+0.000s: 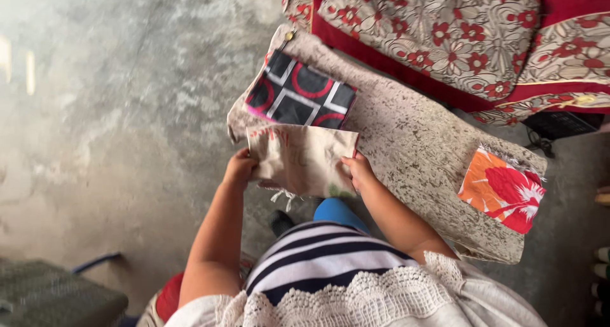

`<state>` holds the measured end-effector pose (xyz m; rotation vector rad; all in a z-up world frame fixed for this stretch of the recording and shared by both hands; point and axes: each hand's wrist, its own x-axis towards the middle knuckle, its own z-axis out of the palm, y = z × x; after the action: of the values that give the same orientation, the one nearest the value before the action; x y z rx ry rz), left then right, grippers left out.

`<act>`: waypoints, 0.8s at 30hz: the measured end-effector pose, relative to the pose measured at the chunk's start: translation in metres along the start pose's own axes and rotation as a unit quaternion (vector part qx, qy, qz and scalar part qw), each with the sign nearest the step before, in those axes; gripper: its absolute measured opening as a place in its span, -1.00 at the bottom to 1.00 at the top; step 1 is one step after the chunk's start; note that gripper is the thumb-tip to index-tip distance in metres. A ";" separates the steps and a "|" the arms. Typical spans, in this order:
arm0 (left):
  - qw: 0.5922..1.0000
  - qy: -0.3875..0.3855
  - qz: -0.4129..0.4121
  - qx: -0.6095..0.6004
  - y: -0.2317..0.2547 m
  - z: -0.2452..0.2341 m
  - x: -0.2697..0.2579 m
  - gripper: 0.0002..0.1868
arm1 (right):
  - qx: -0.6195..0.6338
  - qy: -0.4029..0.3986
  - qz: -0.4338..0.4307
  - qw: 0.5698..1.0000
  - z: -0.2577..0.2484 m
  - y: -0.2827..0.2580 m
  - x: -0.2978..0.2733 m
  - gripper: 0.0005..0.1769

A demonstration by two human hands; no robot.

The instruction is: The person folds several pieces of fabric, including a light-colored drawstring bag, a red floral cloth, and a blue towel, placing each folded item on a nearby bench. The person handles the items one at a time, smoothing and aligning them before folding.

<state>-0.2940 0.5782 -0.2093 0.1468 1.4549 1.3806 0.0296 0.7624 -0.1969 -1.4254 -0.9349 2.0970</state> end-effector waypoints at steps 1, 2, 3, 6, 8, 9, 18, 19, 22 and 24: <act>1.000 -0.004 0.001 0.008 0.002 0.003 0.008 -0.44 | -0.002 0.014 -0.035 0.999 0.001 -0.004 0.003 -0.59; 1.000 -0.004 -0.004 0.013 -0.002 0.005 0.011 -0.43 | 0.015 0.030 -0.039 0.999 -0.001 -0.004 0.003 -0.60; 1.000 -0.004 -0.014 0.015 -0.004 0.007 0.016 -0.44 | 0.031 0.047 -0.043 0.997 -0.004 -0.005 0.004 -0.61; 0.999 -0.008 -0.030 0.029 0.005 0.022 0.045 -0.48 | 0.057 0.072 -0.049 0.995 -0.008 -0.020 0.019 -0.60; 0.998 -0.009 -0.031 0.048 0.011 0.031 0.059 -0.47 | 0.066 0.087 -0.037 0.993 -0.010 -0.027 0.024 -0.59; 0.997 -0.002 -0.021 0.074 0.012 0.036 0.063 -0.46 | 0.071 0.099 -0.024 0.992 -0.010 -0.031 0.026 -0.60; 0.990 0.038 0.032 0.135 0.063 0.076 0.135 -0.25 | 0.050 0.072 -0.004 0.996 -0.014 -0.075 0.088 -0.67; 0.988 0.055 0.030 0.141 0.061 0.078 0.137 -0.20 | 0.049 0.063 0.000 0.997 -0.016 -0.075 0.092 -0.69; 0.965 0.071 0.072 0.242 0.063 0.082 0.145 -0.20 | 0.041 0.089 0.012 0.995 -0.014 -0.084 0.111 -0.67; 0.957 0.044 0.103 0.269 0.064 0.086 0.155 -0.29 | 0.056 0.089 0.023 0.994 -0.011 -0.087 0.116 -0.69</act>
<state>-0.3317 0.7619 -0.2287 0.6059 1.9086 1.1289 -0.0050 0.9030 -0.2091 -1.5574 -0.7106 1.9825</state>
